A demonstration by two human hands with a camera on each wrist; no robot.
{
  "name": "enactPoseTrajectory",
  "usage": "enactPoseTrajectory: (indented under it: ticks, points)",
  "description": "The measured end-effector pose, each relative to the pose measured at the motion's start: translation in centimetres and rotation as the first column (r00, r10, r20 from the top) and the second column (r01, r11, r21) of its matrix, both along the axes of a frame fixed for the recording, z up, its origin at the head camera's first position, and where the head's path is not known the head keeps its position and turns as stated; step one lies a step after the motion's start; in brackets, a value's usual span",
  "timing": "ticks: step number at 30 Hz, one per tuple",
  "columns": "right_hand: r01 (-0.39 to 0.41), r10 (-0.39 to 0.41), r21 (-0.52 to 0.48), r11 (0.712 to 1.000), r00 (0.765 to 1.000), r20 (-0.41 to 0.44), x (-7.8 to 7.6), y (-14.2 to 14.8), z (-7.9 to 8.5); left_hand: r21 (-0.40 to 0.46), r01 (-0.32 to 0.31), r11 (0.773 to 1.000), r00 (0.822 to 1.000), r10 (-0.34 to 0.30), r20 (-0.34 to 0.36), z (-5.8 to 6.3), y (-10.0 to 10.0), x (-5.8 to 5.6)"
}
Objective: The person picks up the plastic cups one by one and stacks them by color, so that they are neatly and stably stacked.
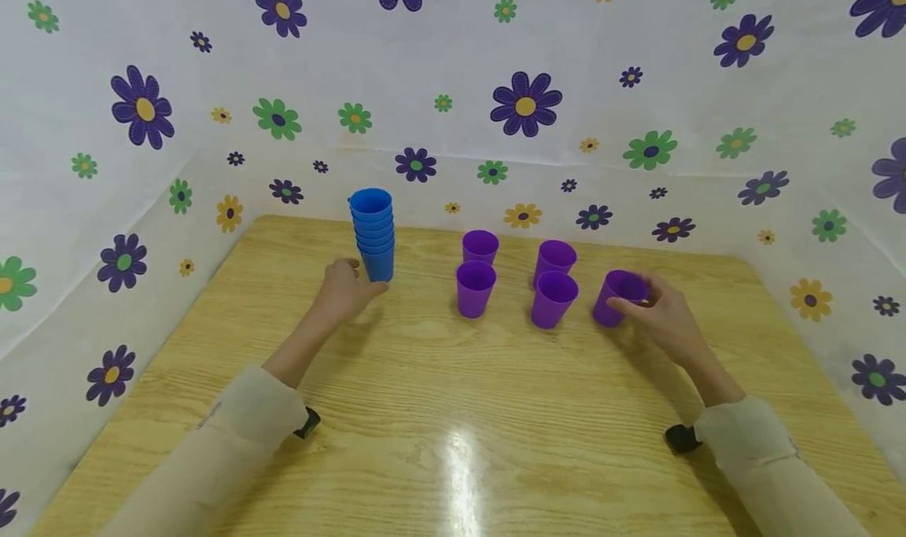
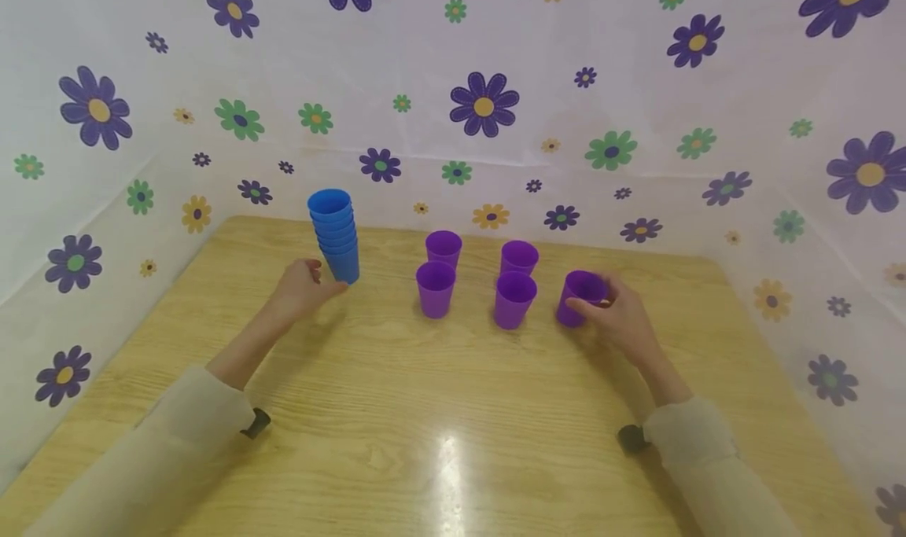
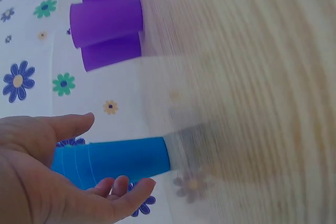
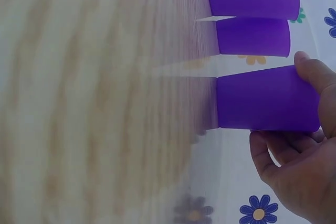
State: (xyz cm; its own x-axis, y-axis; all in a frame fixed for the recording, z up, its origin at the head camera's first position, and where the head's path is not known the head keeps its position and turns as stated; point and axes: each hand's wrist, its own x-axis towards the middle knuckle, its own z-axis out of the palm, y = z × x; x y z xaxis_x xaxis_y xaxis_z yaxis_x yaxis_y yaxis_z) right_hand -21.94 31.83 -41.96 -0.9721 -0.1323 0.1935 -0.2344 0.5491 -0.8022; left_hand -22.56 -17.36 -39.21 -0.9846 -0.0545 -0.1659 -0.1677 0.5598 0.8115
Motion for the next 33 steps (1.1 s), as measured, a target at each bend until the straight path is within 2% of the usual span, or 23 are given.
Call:
enactPoseTrajectory:
  ticks: [7, 12, 15, 23, 29, 33]
  points:
    - [-0.016, 0.016, -0.021, 1.0, 1.0, -0.001, 0.6, -0.2, 0.0, 0.009, 0.132, 0.991, 0.991, -0.132, 0.035, 0.2, 1.5, 2.0]
    - [-0.037, 0.037, -0.047, 0.998, 0.999, -0.013, 0.8, -0.5, -0.3, 0.121, 0.145, 0.982, 0.989, -0.145, -0.002, 0.7, 3.0, 2.8]
    - [-0.042, 0.042, -0.039, 0.998, 0.999, -0.017, 0.9, -0.6, -0.4, 0.155, 0.169, 0.973, 0.985, -0.164, -0.046, 1.1, 3.9, 3.1]
    - [-0.034, 0.034, 0.0, 0.999, 0.999, 0.002, 1.6, -1.1, -0.2, 0.184, 0.242, 0.953, 0.959, -0.206, -0.194, 1.5, 6.3, 2.7]
    - [-0.032, 0.031, 0.031, 0.999, 0.999, 0.004, 2.3, -1.2, 0.3, 0.163, 0.265, 0.95, 0.945, -0.222, -0.24, 1.6, 7.8, 2.3]
    - [-0.032, 0.032, 0.042, 0.999, 0.999, 0.015, 2.7, -1.4, 0.4, 0.162, 0.267, 0.95, 0.945, -0.226, -0.236, 1.5, 8.5, 2.1]
